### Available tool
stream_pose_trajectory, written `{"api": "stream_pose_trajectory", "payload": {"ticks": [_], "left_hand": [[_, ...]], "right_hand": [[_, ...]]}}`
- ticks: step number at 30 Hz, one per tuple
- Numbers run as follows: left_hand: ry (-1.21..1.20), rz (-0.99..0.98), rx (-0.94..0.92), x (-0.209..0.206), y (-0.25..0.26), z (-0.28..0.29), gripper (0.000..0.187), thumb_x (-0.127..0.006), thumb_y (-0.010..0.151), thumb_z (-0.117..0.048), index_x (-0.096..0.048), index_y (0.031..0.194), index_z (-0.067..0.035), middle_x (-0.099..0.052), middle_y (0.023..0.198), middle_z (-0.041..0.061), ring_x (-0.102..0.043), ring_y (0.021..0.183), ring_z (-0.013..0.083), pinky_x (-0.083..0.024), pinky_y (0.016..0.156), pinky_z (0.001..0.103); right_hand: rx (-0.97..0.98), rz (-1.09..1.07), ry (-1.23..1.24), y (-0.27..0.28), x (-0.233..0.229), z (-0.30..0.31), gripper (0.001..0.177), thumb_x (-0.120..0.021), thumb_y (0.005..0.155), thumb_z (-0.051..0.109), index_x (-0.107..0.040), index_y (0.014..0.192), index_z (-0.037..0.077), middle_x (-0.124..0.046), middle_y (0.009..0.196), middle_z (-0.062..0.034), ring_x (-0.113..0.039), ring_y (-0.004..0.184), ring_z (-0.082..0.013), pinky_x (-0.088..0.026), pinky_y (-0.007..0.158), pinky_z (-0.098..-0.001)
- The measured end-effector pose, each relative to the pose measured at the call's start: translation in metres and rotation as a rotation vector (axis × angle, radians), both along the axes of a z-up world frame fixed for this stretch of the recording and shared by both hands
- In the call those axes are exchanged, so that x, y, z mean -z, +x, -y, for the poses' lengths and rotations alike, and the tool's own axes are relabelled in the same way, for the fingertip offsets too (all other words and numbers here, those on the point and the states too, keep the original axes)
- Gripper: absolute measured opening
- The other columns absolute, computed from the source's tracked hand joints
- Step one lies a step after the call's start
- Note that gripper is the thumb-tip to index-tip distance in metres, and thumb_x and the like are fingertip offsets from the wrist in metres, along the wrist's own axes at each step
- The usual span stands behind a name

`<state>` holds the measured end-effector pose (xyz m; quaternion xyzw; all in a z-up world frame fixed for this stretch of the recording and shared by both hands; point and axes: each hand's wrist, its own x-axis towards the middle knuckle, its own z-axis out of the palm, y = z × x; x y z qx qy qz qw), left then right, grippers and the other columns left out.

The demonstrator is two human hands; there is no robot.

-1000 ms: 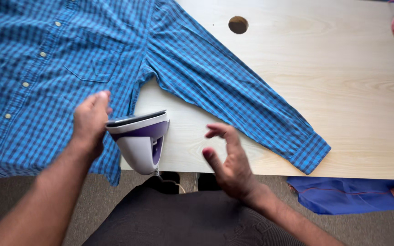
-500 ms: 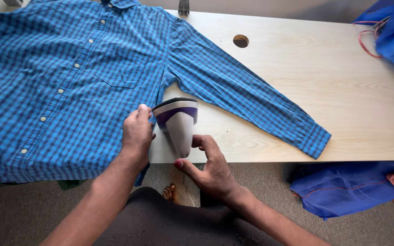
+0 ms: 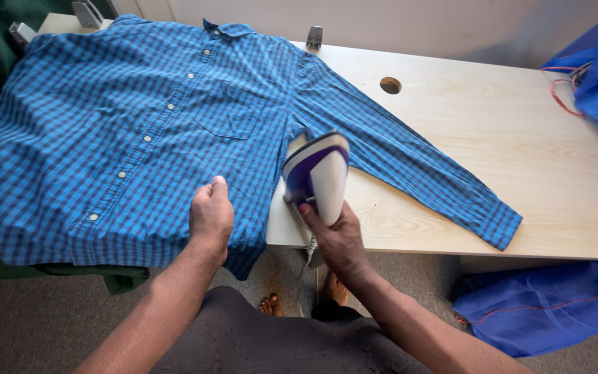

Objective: The person irons a blue checkered shirt on a wooden table using a purple and white iron. They smooth the fabric with their hands, iron the sleeves and body, and reposition the shirt to continue ironing.

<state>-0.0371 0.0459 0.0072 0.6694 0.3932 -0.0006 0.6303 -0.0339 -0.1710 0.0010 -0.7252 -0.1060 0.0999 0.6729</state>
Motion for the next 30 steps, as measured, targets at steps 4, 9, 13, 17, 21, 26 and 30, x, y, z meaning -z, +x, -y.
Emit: {"api": "stream_pose_trajectory", "payload": {"ticks": [4, 9, 13, 17, 21, 26, 30], "left_hand": [[0.022, -0.096, 0.008, -0.005, -0.006, -0.010, 0.044, -0.032, 0.107, -0.047, -0.058, 0.117, -0.012, -0.050, 0.080, -0.002, -0.049, 0.071, 0.0083, -0.049, 0.067, 0.032], [0.047, -0.108, 0.040, -0.006, 0.004, -0.010, 0.048, -0.034, 0.107, -0.048, -0.060, 0.119, -0.009, -0.050, 0.083, 0.000, -0.047, 0.072, 0.0094, -0.048, 0.067, 0.033], [0.081, -0.123, 0.093, -0.008, 0.022, -0.001, 0.048, -0.034, 0.107, -0.048, -0.059, 0.122, -0.010, -0.052, 0.079, -0.001, -0.051, 0.072, 0.0081, -0.049, 0.067, 0.033], [0.094, -0.073, 0.104, -0.011, 0.047, 0.010, 0.050, -0.039, 0.105, -0.049, -0.062, 0.119, -0.006, -0.056, 0.082, 0.003, -0.053, 0.074, 0.0138, -0.049, 0.069, 0.038], [0.202, -0.063, 0.114, -0.006, 0.077, 0.017, 0.054, -0.041, 0.103, -0.051, -0.064, 0.119, -0.005, -0.068, 0.096, 0.009, -0.064, 0.091, 0.0183, -0.052, 0.086, 0.041], [0.440, 0.011, 0.151, 0.020, 0.122, 0.022, 0.055, -0.046, 0.102, -0.052, -0.065, 0.122, -0.005, -0.070, 0.119, 0.017, -0.066, 0.114, 0.0312, -0.050, 0.100, 0.046], [0.625, 0.097, 0.188, 0.041, 0.159, 0.026, 0.055, -0.048, 0.101, -0.051, -0.066, 0.123, -0.004, -0.064, 0.131, 0.024, -0.059, 0.124, 0.0406, -0.045, 0.106, 0.050]], "right_hand": [[0.067, 0.040, 0.000, 0.014, -0.011, 0.001, 0.043, -0.065, 0.096, 0.040, -0.059, 0.107, -0.001, -0.071, 0.106, -0.0161, -0.073, 0.100, -0.0268, -0.068, 0.081, -0.0400], [0.199, 0.076, -0.079, 0.041, -0.032, 0.012, 0.036, -0.066, 0.096, 0.033, -0.058, 0.109, 0.001, -0.067, 0.096, -0.0137, -0.066, 0.084, -0.0217, -0.063, 0.072, -0.0348], [0.234, 0.153, -0.104, 0.072, -0.050, 0.029, 0.029, -0.068, 0.097, 0.027, -0.060, 0.108, 0.001, -0.064, 0.085, -0.0088, -0.061, 0.073, -0.0139, -0.059, 0.065, -0.0278], [0.237, 0.200, -0.069, 0.103, -0.061, 0.043, 0.025, -0.067, 0.098, 0.021, -0.058, 0.107, 0.000, -0.065, 0.084, -0.0070, -0.061, 0.065, -0.0106, -0.056, 0.056, -0.0241], [0.240, 0.174, -0.016, 0.134, -0.068, 0.051, 0.023, -0.068, 0.098, 0.018, -0.059, 0.104, -0.003, -0.066, 0.079, -0.0078, -0.059, 0.055, -0.0089, -0.052, 0.047, -0.0222], [0.214, 0.103, -0.126, 0.174, -0.082, 0.063, 0.024, -0.069, 0.095, 0.019, -0.062, 0.100, -0.003, -0.065, 0.070, -0.0082, -0.059, 0.048, -0.0097, -0.051, 0.041, -0.0233], [0.160, 0.091, -0.281, 0.218, -0.098, 0.077, 0.026, -0.070, 0.092, 0.020, -0.065, 0.098, -0.005, -0.066, 0.069, -0.0092, -0.061, 0.046, -0.0121, -0.052, 0.039, -0.0250]]}}
